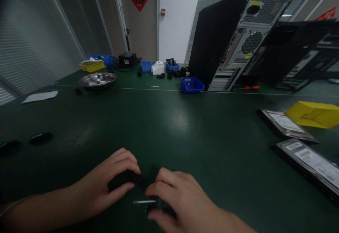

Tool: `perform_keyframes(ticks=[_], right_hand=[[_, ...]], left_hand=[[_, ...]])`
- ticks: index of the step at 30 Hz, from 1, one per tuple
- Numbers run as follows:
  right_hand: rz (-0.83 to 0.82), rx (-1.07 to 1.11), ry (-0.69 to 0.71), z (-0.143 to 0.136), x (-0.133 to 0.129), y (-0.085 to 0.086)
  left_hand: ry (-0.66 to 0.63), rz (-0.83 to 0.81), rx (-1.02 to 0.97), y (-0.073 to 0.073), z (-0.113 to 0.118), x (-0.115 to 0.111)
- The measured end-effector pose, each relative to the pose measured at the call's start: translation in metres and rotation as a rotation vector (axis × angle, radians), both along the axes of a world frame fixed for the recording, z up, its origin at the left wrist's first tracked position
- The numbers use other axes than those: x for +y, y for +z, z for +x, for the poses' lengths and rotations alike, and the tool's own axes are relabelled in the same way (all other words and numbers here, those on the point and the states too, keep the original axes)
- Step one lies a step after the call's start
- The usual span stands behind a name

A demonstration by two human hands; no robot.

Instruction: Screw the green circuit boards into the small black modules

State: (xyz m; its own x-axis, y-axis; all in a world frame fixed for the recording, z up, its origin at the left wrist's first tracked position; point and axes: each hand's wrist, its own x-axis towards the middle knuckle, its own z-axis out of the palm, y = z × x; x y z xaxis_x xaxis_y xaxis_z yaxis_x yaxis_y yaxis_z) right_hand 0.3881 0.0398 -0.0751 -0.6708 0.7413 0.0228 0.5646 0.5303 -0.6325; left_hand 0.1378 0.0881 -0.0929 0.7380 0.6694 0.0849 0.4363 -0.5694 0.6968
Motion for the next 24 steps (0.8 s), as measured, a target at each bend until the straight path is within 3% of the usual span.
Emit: perform_keyframes(ticks=[6,13,24], right_hand=[[-0.034,-0.113,0.054,-0.004,0.001,0.006],[0.058,-0.099,0.068,-0.005,-0.004,0.002],[0.026,0.232,-0.175,-0.01,0.001,-0.004]], left_hand=[[-0.035,0.011,-0.012,0.002,0.001,0.001],[-0.051,0.034,-0.02,0.003,-0.002,-0.002],[-0.044,0.035,-0.014,0.008,-0.003,-0.003]])
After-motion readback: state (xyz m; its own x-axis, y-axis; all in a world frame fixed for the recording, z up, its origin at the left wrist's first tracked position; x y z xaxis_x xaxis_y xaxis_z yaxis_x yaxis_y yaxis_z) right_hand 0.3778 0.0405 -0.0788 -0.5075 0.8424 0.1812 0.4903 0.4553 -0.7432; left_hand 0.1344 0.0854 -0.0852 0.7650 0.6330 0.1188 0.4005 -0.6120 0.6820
